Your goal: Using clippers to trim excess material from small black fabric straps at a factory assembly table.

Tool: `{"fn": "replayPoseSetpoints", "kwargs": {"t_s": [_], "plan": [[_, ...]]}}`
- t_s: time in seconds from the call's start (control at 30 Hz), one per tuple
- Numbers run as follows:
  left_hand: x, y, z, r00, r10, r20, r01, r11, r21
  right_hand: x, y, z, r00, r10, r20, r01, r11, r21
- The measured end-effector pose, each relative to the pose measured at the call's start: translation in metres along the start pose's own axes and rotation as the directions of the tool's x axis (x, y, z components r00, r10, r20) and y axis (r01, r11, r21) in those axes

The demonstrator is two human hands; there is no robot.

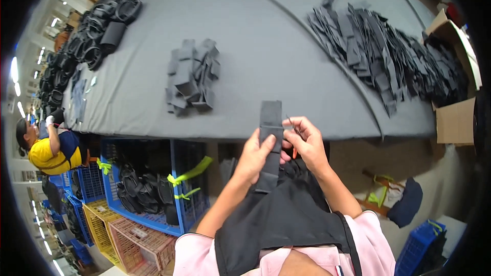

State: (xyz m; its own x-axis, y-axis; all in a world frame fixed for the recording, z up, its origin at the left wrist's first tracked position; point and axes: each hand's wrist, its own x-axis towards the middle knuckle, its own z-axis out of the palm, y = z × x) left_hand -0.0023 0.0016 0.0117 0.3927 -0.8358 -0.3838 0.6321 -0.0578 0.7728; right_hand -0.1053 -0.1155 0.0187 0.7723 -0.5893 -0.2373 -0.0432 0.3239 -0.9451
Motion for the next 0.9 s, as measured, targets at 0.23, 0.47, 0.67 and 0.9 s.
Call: {"fn": "replayPoseSetpoints", "kwargs": {"t_s": [0.23,0.47,0.67,0.9], "plan": [[0.003,-0.004,-0.006,0.993,-0.118,0.012,0.118,0.992,-0.043,-0.001,0.028,-0.015,0.889,-0.423,-0.176,0.301,0.829,-0.472],[0.0,-0.006,-0.008,0.995,-0.093,0.02,0.094,0.993,-0.067,0.002,0.017,-0.019,0.85,-0.524,-0.052,0.369,0.663,-0.652],[0.002,-0.005,-0.01,0.993,-0.113,-0.028,0.111,0.992,-0.064,-0.006,0.004,-0.016,0.858,-0.511,0.045,0.387,0.587,-0.712],[0.002,-0.007,-0.008,0.994,-0.098,-0.038,0.096,0.994,-0.045,-0.008,0.018,-0.012,0.81,-0.579,0.097,0.421,0.456,-0.784]]}}
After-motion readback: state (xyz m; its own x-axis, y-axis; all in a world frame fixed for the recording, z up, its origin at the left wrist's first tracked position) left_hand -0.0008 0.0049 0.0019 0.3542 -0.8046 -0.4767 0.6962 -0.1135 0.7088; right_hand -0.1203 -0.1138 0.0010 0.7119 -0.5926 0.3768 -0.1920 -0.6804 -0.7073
